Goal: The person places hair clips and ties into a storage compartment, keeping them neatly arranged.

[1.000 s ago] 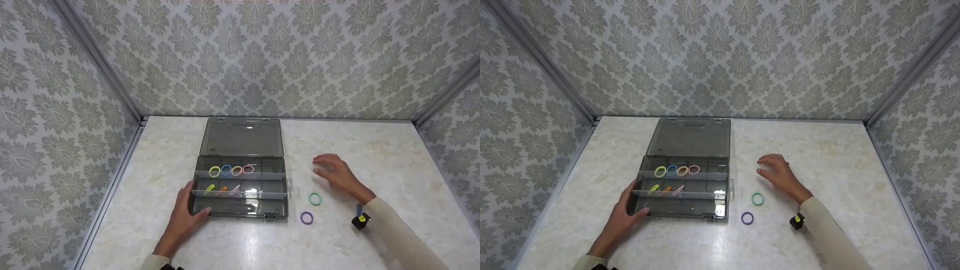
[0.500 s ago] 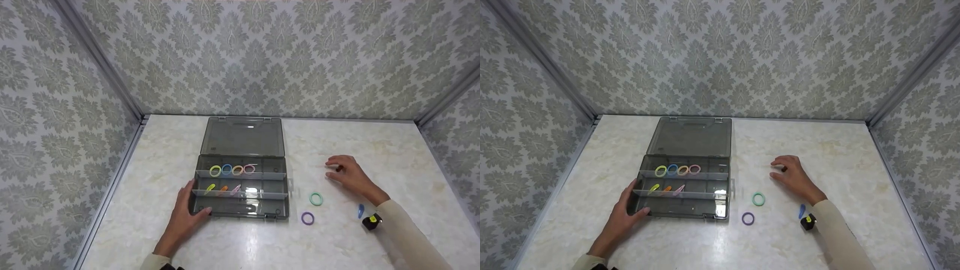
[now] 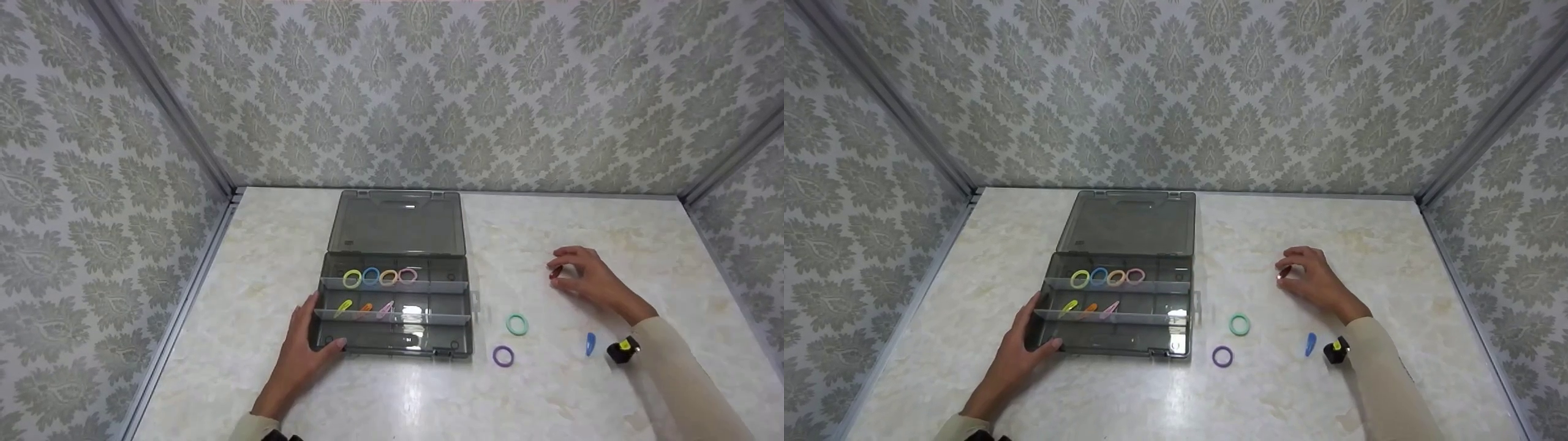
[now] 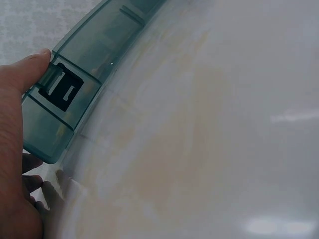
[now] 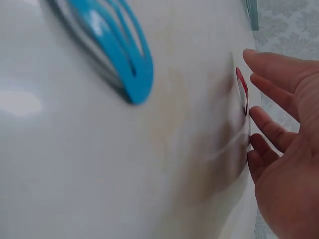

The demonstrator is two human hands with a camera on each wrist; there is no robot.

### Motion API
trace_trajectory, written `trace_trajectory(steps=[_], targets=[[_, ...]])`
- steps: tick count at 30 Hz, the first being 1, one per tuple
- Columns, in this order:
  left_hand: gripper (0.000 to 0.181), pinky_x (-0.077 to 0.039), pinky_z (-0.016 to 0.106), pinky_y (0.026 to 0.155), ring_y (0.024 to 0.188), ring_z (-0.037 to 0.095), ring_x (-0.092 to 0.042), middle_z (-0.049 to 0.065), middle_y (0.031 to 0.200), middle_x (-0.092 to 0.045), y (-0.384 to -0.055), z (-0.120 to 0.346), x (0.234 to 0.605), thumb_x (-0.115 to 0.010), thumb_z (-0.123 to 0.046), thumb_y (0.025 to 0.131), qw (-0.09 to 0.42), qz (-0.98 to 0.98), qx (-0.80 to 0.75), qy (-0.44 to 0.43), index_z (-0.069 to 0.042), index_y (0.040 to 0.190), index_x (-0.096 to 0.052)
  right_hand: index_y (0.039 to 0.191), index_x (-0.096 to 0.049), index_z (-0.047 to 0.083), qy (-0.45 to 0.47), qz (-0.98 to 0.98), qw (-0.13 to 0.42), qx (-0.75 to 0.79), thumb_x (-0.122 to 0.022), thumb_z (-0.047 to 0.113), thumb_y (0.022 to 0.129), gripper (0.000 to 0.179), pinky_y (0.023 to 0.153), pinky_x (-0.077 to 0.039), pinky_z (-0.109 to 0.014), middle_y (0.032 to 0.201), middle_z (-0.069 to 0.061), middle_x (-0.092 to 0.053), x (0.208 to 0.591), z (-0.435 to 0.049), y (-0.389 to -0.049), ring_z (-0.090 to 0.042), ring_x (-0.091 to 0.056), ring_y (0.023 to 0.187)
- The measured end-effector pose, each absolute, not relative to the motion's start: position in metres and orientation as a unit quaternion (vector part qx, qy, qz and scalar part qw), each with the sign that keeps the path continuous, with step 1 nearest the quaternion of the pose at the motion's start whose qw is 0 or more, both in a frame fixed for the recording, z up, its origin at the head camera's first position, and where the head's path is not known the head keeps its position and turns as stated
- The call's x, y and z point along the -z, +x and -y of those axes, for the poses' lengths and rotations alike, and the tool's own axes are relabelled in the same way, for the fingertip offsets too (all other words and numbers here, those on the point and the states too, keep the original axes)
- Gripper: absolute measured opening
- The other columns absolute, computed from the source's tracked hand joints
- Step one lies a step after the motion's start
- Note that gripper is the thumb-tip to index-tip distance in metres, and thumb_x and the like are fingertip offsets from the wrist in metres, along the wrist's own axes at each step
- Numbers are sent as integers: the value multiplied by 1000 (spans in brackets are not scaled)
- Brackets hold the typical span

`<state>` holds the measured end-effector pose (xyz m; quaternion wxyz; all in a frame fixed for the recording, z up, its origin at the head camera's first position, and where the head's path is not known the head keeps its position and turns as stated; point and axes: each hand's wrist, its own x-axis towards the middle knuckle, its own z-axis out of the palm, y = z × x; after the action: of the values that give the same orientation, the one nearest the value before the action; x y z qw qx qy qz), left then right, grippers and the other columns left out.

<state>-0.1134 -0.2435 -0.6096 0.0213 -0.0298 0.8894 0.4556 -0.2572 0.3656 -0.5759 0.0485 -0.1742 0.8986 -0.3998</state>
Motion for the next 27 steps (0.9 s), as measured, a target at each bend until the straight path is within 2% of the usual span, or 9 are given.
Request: trace_trajectory(steps=[5,11,19,27], targets=[[111,-12,74,131,169,49,-1,13,184,-16,-113,243,609,-84,-59,94,24,-888,-457,-31,-25,178,-19,116,-82,6,-181,-901,55,391,-83,7,99,16,117,-28,-72,153,-26,-54,576,-372,-260,-50,-38,147],[111,-12,73,132,169,48,-1,13,184,-16,-113,244,609,-84,-57,95,20,-888,-459,-26,-24,178,-19,118,-81,3,-180,-896,35,404,-81,2,100,18,115,-33,-70,149,-26,-55,580,-373,-261,-49,-41,143],[111,-12,72,132,169,47,-1,12,184,-17,-114,245,610,-84,-57,95,20,-886,-462,-27,-25,178,-19,115,-80,3,-174,-894,14,413,-77,3,103,13,114,-33,-66,150,-25,-55,587,-371,-257,-46,-40,143],[111,-12,69,133,170,45,-2,11,184,-15,-112,244,609,-84,-58,95,22,-891,-452,-30,-27,178,-18,107,-80,4,-173,-893,-10,416,-77,7,104,5,112,-33,-54,149,-23,-56,590,-370,-252,-43,-42,143]])
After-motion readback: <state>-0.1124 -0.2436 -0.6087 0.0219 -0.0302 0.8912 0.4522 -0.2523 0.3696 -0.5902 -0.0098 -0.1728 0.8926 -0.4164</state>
